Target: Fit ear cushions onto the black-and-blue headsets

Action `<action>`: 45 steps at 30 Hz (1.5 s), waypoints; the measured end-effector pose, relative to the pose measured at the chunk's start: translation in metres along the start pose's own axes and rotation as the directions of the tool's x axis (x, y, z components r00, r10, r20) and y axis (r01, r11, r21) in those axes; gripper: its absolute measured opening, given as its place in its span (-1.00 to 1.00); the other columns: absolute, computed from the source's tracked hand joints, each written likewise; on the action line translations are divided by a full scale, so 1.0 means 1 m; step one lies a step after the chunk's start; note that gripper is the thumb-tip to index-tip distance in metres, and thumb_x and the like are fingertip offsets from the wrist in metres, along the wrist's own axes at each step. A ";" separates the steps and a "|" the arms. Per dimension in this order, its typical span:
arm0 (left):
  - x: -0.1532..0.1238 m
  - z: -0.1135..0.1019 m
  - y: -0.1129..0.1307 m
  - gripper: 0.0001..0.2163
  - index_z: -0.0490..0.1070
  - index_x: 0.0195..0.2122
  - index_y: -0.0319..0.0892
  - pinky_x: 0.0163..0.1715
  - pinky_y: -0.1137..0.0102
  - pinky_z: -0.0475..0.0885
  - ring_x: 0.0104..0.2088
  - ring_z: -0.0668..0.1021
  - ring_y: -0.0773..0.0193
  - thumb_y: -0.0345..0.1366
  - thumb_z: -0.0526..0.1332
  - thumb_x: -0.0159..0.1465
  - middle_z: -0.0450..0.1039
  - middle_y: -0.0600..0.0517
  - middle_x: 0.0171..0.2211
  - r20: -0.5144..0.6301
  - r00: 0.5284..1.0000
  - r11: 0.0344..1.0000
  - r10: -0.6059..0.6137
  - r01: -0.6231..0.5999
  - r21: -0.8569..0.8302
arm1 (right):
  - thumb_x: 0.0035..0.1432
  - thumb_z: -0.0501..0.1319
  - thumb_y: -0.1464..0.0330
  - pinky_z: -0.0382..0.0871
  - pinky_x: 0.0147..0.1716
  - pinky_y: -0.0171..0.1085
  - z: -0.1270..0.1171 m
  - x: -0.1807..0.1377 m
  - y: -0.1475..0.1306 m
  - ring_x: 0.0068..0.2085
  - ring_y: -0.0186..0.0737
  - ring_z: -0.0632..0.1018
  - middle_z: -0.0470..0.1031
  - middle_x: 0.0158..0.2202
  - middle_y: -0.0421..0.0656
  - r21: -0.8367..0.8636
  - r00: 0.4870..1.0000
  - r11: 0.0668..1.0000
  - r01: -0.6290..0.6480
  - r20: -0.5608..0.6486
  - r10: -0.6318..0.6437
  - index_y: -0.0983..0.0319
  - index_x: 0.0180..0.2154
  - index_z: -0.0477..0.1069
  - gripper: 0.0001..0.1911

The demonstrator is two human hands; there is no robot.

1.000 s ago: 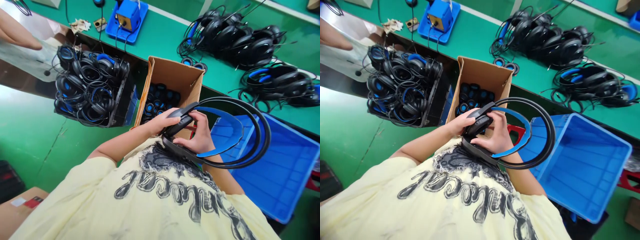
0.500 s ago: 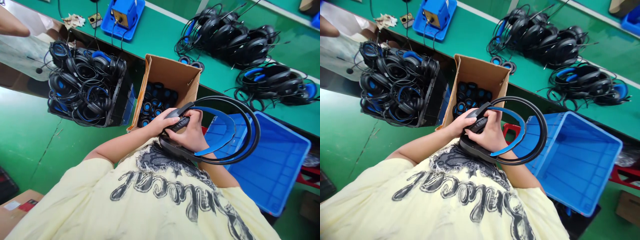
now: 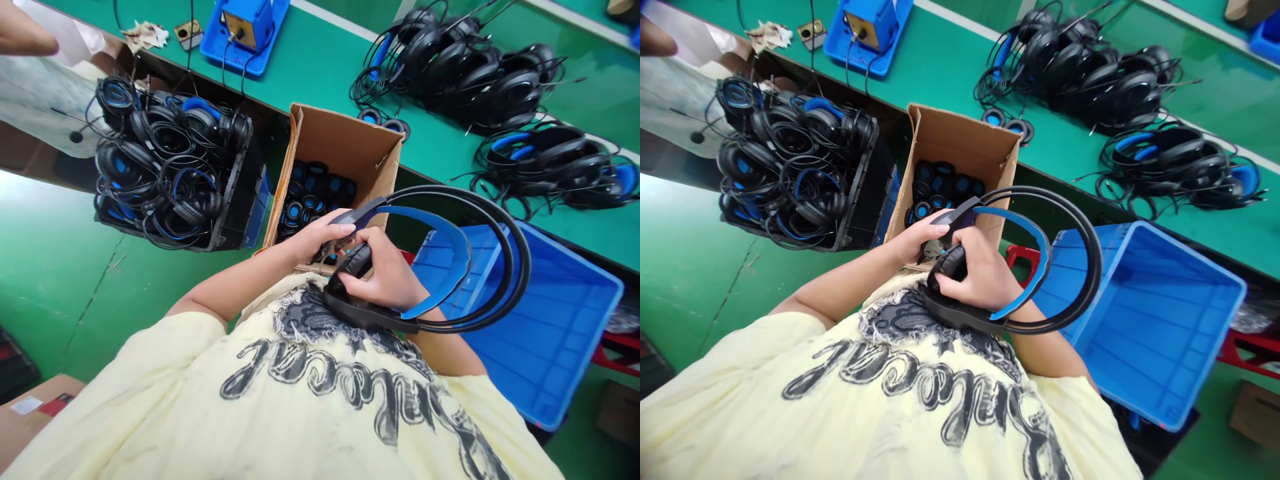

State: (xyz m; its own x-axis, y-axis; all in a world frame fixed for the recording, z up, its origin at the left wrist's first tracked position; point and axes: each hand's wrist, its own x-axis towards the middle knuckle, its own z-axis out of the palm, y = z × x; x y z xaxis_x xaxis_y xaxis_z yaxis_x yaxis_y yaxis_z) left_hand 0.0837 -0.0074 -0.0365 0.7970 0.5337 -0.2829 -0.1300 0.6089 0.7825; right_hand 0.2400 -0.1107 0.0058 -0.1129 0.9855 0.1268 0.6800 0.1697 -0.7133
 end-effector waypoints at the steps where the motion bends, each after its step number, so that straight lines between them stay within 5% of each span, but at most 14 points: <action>1: 0.000 -0.001 0.000 -0.48 0.46 -0.05 -0.14 -0.27 0.36 0.41 -0.33 0.53 0.25 0.04 0.45 0.05 0.49 0.07 -0.33 0.008 1.000 1.000 -0.013 0.013 -0.015 | 0.02 0.38 0.24 0.51 -0.23 -0.05 -0.002 -0.001 0.003 -0.21 -0.05 0.52 0.40 -0.20 -0.14 -0.001 0.999 0.999 0.033 0.009 -0.033 0.11 -0.10 0.21 -0.53; 6: -0.001 0.004 0.000 -0.48 0.49 -0.10 -0.17 -0.24 0.37 0.43 -0.29 0.57 0.23 0.04 0.47 0.03 0.56 0.04 -0.30 0.029 0.998 0.989 -0.051 0.054 -0.137 | -0.10 0.52 0.10 0.50 0.03 0.19 -0.003 -0.002 0.021 0.10 0.20 0.49 0.33 0.13 0.06 -0.092 0.907 0.951 0.294 -0.289 -0.308 0.03 0.12 0.07 -0.12; 9: 0.000 0.009 0.002 -0.48 0.52 -0.06 -0.17 -0.17 0.33 0.45 -0.23 0.60 0.17 0.01 0.49 0.03 0.61 -0.01 -0.22 0.066 0.997 0.978 -0.047 0.059 -0.201 | -0.21 0.55 -0.04 0.46 0.11 0.28 0.000 -0.002 0.026 0.18 0.29 0.46 0.17 0.33 0.13 -0.089 0.920 0.978 0.188 -0.333 -0.207 0.02 0.10 0.10 -0.05; 12: 0.002 0.009 0.000 -0.52 0.55 -0.06 -0.19 -0.15 0.31 0.45 -0.23 0.62 0.15 0.00 0.45 0.09 0.63 -0.01 -0.23 0.050 0.998 0.978 -0.035 0.044 -0.202 | -0.18 0.53 -0.07 0.38 0.19 0.35 0.000 -0.003 0.027 0.27 0.38 0.39 0.22 0.35 0.14 -0.088 0.953 0.993 0.084 -0.284 -0.106 0.06 0.11 0.22 -0.10; 14: 0.003 0.006 -0.002 -0.57 0.56 -0.07 -0.20 -0.16 0.31 0.46 -0.27 0.62 0.15 0.00 0.40 0.16 0.63 0.00 -0.30 0.018 0.998 0.976 -0.065 0.068 -0.208 | -0.04 0.50 0.04 0.35 0.22 0.37 -0.003 -0.004 0.027 0.29 0.35 0.39 0.36 0.28 0.06 -0.157 0.948 0.969 0.190 -0.226 -0.223 0.04 0.14 0.29 -0.24; 18: 0.003 0.000 -0.003 -0.62 0.58 -0.10 -0.18 -0.36 0.35 0.48 -0.44 0.57 0.24 0.02 0.31 0.25 0.59 0.01 -0.42 0.068 0.968 0.931 -0.240 0.250 -0.266 | 0.21 0.33 0.30 0.19 0.28 0.48 -0.007 -0.005 0.029 0.38 0.25 0.30 0.52 0.18 -0.15 -0.370 0.848 0.802 0.468 -0.067 -0.526 -0.09 0.20 0.31 -0.45; 21: 0.002 0.000 0.001 -0.66 0.57 -0.13 -0.19 -0.44 0.40 0.48 -0.46 0.57 0.27 -0.01 0.28 0.29 0.59 0.00 -0.42 0.058 0.963 0.921 -0.265 0.270 -0.279 | 0.29 0.20 0.39 0.22 0.30 0.42 -0.008 -0.002 0.029 0.42 0.19 0.25 0.42 0.28 -0.04 -0.444 0.827 0.743 0.500 -0.010 -0.562 0.06 0.37 0.12 -0.34; 24: 0.002 0.000 0.006 -0.70 0.55 -0.09 -0.18 -0.43 0.39 0.51 -0.42 0.61 0.23 -0.08 0.24 0.32 0.61 -0.01 -0.37 0.040 0.968 0.930 -0.247 0.249 -0.270 | 0.27 0.21 0.41 0.34 0.27 0.31 -0.008 0.001 0.027 0.43 0.25 0.21 0.17 0.42 0.19 -0.512 0.844 0.751 0.418 -0.088 -0.529 0.29 0.44 -0.04 -0.21; 29: 0.006 -0.002 0.005 -0.64 0.56 -0.19 -0.24 -0.49 0.43 0.47 -0.48 0.56 0.29 0.01 0.26 0.29 0.58 -0.01 -0.44 0.094 0.954 0.895 -0.286 0.301 -0.330 | 0.30 0.22 0.44 0.35 0.31 0.21 -0.012 0.001 0.026 0.45 0.13 0.17 0.39 0.30 -0.04 -0.549 0.809 0.679 0.488 -0.006 -0.587 0.12 0.30 0.28 -0.44; 32: 0.008 -0.002 0.005 -0.66 0.57 -0.25 -0.25 -0.44 0.44 0.48 -0.45 0.57 0.30 -0.01 0.30 0.26 0.61 -0.03 -0.41 0.147 0.952 0.893 -0.268 0.303 -0.334 | 0.34 0.24 0.39 0.33 0.33 0.21 -0.013 0.000 0.027 0.47 0.08 0.11 0.29 0.36 -0.18 -0.516 0.759 0.629 0.581 0.066 -0.648 -0.02 0.14 0.42 -0.62; 36: 0.011 0.003 0.008 -0.71 0.58 -0.28 -0.22 -0.36 0.43 0.49 -0.37 0.60 0.27 -0.06 0.30 0.26 0.65 -0.04 -0.34 0.164 0.968 0.905 -0.189 0.237 -0.354 | 0.36 0.21 0.40 0.39 0.29 0.21 -0.014 0.001 0.028 0.48 0.16 0.09 0.01 0.49 -0.16 -0.430 0.798 0.715 0.551 0.021 -0.602 0.00 0.10 0.48 -0.67; 42: 0.015 0.011 0.009 -0.73 0.57 -0.33 -0.18 -0.40 0.42 0.46 -0.41 0.56 0.29 -0.05 0.30 0.27 0.61 -0.01 -0.39 0.128 0.984 0.920 -0.124 0.162 -0.358 | 0.39 0.17 0.18 0.30 0.29 0.31 -0.011 0.005 0.030 0.46 0.23 0.16 0.12 0.45 -0.15 -0.241 0.848 0.835 0.494 -0.078 -0.524 0.06 0.00 0.45 -0.78; 45: 0.015 0.015 0.011 -0.75 0.58 -0.32 -0.18 -0.37 0.43 0.45 -0.40 0.56 0.31 -0.07 0.34 0.25 0.60 0.00 -0.37 0.137 0.987 0.937 -0.080 0.121 -0.329 | 0.17 0.36 -0.01 0.30 0.26 0.34 -0.001 0.005 0.033 0.41 0.32 0.22 0.14 0.42 0.03 -0.379 0.854 0.848 0.372 -0.220 -0.472 0.10 0.03 0.26 -0.45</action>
State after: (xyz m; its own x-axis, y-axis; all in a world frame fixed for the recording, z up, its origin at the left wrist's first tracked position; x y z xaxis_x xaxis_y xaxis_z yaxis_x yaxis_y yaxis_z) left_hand 0.1035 -0.0015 -0.0237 0.8779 0.3982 -0.2661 -0.2191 0.8281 0.5160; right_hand 0.2624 -0.1001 -0.0168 -0.2583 0.7598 0.5966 0.8088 0.5078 -0.2966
